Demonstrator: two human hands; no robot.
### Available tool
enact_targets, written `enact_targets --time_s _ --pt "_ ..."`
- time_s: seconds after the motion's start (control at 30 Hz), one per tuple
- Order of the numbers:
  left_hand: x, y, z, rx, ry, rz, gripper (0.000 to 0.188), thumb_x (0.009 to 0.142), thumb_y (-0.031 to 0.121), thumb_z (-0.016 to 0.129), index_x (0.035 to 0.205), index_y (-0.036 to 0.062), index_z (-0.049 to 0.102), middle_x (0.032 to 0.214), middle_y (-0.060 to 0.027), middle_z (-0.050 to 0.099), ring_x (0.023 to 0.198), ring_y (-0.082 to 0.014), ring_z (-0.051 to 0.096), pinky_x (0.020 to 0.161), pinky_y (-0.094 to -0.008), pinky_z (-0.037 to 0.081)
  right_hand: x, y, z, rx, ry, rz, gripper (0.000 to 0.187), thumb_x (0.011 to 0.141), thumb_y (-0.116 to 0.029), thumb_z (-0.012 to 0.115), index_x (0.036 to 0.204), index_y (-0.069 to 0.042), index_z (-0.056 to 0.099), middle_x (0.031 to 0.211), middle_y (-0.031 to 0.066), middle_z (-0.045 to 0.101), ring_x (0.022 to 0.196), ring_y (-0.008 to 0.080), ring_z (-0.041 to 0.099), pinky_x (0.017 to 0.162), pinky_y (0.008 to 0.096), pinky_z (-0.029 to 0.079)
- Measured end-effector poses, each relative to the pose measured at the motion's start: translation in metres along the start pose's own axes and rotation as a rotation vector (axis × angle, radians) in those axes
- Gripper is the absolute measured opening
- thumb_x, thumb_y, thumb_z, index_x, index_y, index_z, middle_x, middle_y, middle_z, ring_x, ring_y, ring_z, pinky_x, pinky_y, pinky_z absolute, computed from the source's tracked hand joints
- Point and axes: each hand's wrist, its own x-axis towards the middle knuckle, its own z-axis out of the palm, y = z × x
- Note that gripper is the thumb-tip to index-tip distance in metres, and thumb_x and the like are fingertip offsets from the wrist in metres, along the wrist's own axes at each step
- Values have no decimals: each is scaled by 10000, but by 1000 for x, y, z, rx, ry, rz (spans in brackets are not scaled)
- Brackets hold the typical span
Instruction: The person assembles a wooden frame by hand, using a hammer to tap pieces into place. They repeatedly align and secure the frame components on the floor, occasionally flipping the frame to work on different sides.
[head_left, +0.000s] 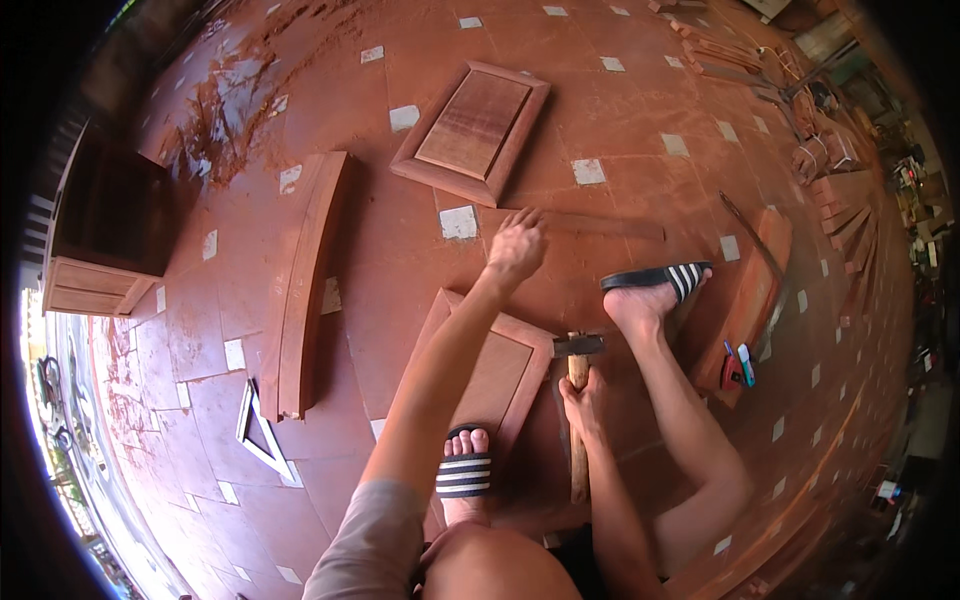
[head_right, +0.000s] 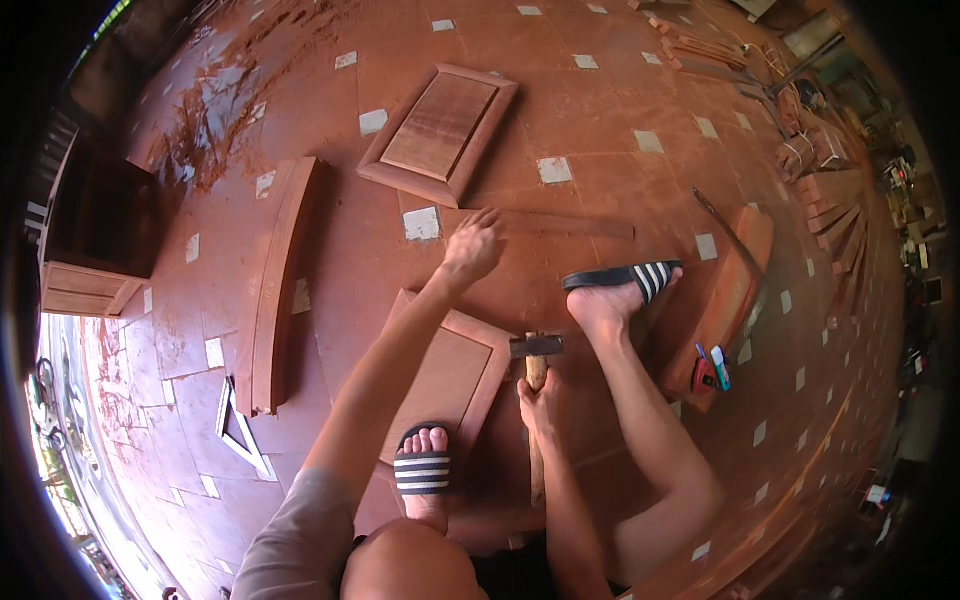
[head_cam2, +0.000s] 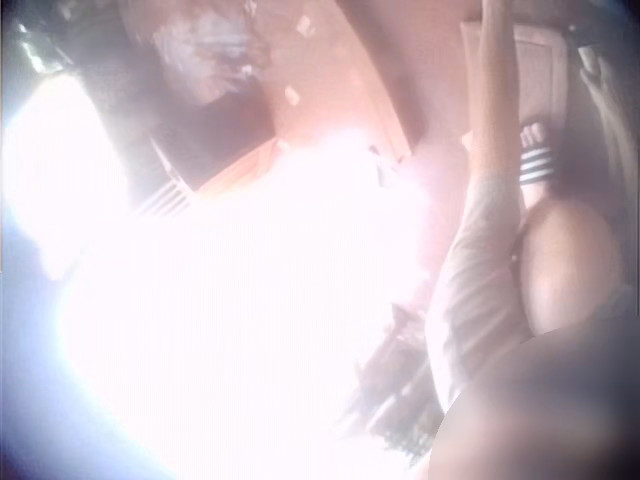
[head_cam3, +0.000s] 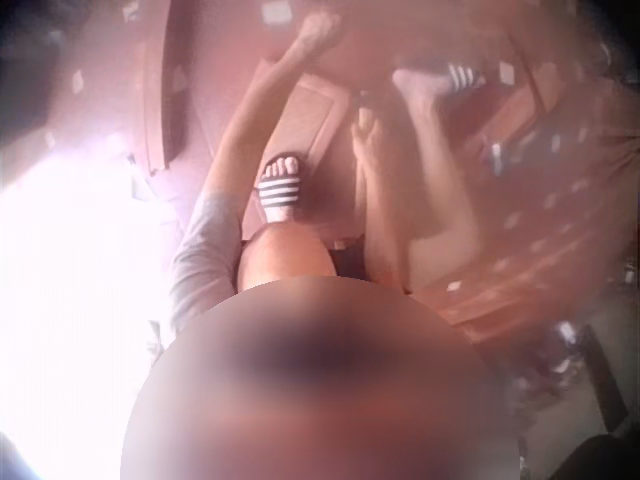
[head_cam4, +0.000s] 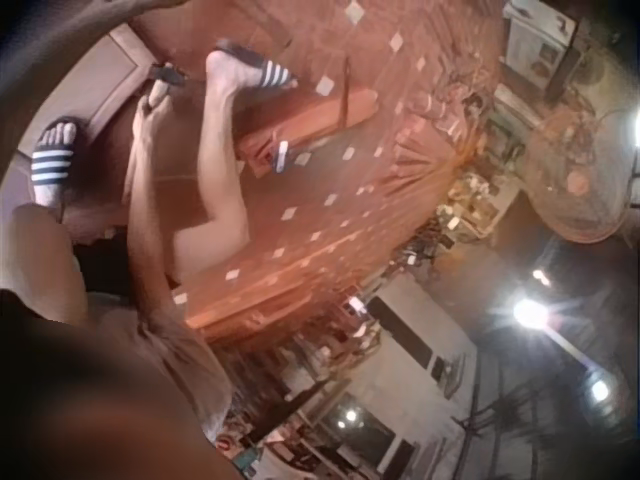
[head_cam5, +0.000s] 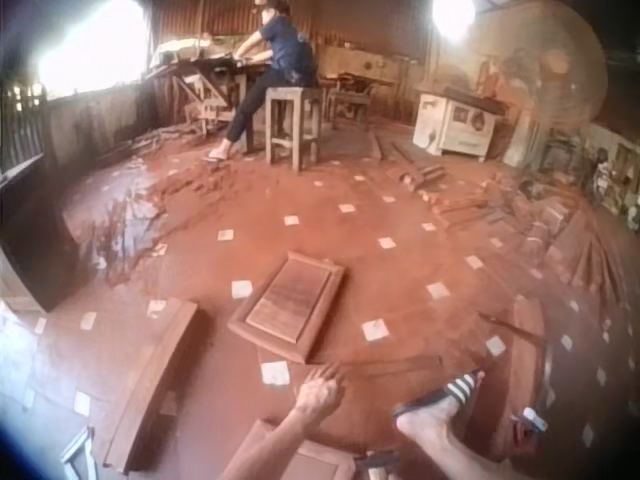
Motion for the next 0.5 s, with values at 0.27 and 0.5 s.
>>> enact_targets --time_s 0.27,0.5 --pt "56 -29 44 153 -334 167 449 997 304 577 1375 66 625 1205 -190 698 1070 -359 677 938 -494 541 33 -38 -84 1 -114 -91 434 859 -325 780 1048 23 602 874 223 628 789 393 614 722 484 503" --pt "7 -5 -34 -1390 -527 -475 299 1053 311 610 1028 15 649 809 -48 630 637 -132 623 531 -294 519 96 -79 -157 346 -191 113 349 914 -214 771 1122 25 624 816 41 656 571 120 619 479 274 492"
